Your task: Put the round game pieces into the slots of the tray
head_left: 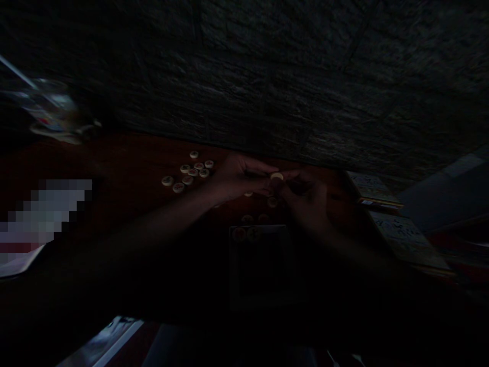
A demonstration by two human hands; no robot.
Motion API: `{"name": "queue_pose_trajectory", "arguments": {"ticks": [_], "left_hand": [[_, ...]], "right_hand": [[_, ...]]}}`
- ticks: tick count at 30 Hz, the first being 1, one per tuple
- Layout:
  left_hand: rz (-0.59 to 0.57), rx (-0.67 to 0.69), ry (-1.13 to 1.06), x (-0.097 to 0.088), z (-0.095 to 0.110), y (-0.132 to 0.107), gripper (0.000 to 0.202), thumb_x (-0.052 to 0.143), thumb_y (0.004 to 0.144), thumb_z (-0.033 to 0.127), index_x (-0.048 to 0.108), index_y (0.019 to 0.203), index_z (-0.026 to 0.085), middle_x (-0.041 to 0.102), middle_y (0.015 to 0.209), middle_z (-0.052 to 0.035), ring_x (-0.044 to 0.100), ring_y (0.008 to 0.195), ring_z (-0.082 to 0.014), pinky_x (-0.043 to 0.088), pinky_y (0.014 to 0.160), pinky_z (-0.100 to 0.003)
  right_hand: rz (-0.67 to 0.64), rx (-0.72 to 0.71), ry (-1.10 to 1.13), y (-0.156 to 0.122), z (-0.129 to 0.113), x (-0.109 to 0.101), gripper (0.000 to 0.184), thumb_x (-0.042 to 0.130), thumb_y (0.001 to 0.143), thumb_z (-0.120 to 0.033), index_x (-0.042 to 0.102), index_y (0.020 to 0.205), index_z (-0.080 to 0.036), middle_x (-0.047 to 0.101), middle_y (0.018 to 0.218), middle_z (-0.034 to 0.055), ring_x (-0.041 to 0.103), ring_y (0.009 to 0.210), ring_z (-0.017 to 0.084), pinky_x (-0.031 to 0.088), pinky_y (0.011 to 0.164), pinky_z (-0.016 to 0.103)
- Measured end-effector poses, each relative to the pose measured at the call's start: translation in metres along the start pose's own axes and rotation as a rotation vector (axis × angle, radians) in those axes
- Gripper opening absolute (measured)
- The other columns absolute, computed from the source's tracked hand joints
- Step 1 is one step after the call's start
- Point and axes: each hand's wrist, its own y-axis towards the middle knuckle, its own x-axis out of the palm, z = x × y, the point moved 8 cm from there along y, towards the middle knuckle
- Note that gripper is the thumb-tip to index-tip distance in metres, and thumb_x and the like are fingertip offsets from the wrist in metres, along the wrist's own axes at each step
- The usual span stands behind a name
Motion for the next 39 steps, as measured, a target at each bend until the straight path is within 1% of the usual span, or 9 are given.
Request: {"name": "queue_pose_trajectory", "arguments": {"ticks": [3,7,11,16,18,23,27,32,39], "left_hand": [[-0.009,0.023,0.083,0.001,0.002,0.0,0.04,0.092,0.075,0.034,0.083,0.112,0.023,0.085,0.104,-0.0067,0.082,0.094,-0.0259,0.067,0.087,-0.037],[-0.012,0.061,0.139,0.004,0.006,0.0,0.04,0.092,0.074,0.029,0.083,0.112,0.019,0.085,0.102,-0.0094,0.082,0.092,-0.0252,0.065,0.084,-0.033],[0.02,0.025,0.122,-0.001,0.001,0.001,0.038,0.091,0.076,0.03,0.083,0.111,0.021,0.085,0.098,-0.0075,0.082,0.085,-0.0232,0.066,0.077,-0.031],[0.068,0.008,0.059,-0.008,0.0,0.0,0.039,0.09,0.079,0.033,0.082,0.114,0.022,0.084,0.105,-0.0078,0.082,0.09,-0.0237,0.068,0.083,-0.035],[0.071,0.006,0.054,-0.008,0.0,-0.001,0.038,0.09,0.079,0.034,0.082,0.114,0.021,0.084,0.108,-0.0077,0.082,0.092,-0.0237,0.068,0.085,-0.036],[0.072,0.02,0.041,-0.008,0.0,0.0,0.037,0.091,0.078,0.034,0.083,0.112,0.022,0.084,0.108,-0.0074,0.082,0.092,-0.0241,0.069,0.086,-0.038],[0.086,0.0,0.041,-0.008,-0.001,0.0,0.039,0.093,0.076,0.032,0.083,0.111,0.02,0.084,0.104,-0.0082,0.082,0.089,-0.0253,0.069,0.085,-0.039],[0.069,0.004,0.045,-0.004,0.003,-0.001,0.033,0.093,0.075,0.031,0.084,0.106,0.022,0.085,0.099,-0.0068,0.082,0.089,-0.0257,0.068,0.084,-0.039],[0.06,-0.004,0.011,-0.003,0.003,-0.002,0.027,0.09,0.079,0.028,0.084,0.105,0.024,0.085,0.099,-0.0033,0.082,0.089,-0.023,0.069,0.082,-0.035]], "right_hand": [[-0.005,0.016,0.024,0.0,0.001,0.0,0.034,0.086,0.081,-0.049,0.073,0.084,-0.018,0.075,0.069,0.0023,0.067,0.053,0.013,0.055,0.048,0.024],[0.001,0.026,0.057,0.0,0.003,0.001,0.034,0.089,0.078,-0.048,0.073,0.08,-0.018,0.073,0.064,0.0009,0.066,0.049,0.012,0.053,0.046,0.023],[0.007,0.053,0.052,0.0,0.004,0.002,0.031,0.085,0.083,-0.049,0.077,0.081,-0.019,0.074,0.066,0.0017,0.065,0.05,0.012,0.053,0.045,0.023],[-0.015,0.068,0.076,0.0,0.007,0.001,0.025,0.08,0.086,-0.042,0.081,0.097,-0.02,0.076,0.072,0.0018,0.065,0.054,0.013,0.052,0.046,0.024],[-0.018,0.052,0.065,0.001,0.008,-0.001,0.023,0.078,0.086,-0.039,0.082,0.099,-0.02,0.075,0.072,0.0014,0.066,0.056,0.013,0.053,0.048,0.024],[0.003,0.04,0.058,0.0,0.007,-0.003,0.019,0.079,0.084,-0.036,0.083,0.097,-0.021,0.074,0.07,0.0003,0.067,0.058,0.014,0.054,0.05,0.025],[0.0,0.046,0.041,0.0,0.004,-0.001,0.023,0.08,0.083,-0.039,0.082,0.095,-0.019,0.076,0.072,0.0019,0.067,0.055,0.014,0.054,0.047,0.025],[0.006,0.036,0.064,0.001,0.005,0.001,0.023,0.084,0.082,-0.042,0.081,0.087,-0.02,0.076,0.068,0.0013,0.065,0.051,0.013,0.053,0.044,0.024],[-0.007,0.044,0.102,0.0,0.002,0.002,0.014,0.082,0.085,-0.034,0.081,0.087,-0.021,0.073,0.064,-0.0013,0.064,0.049,0.011,0.052,0.044,0.022]]}}
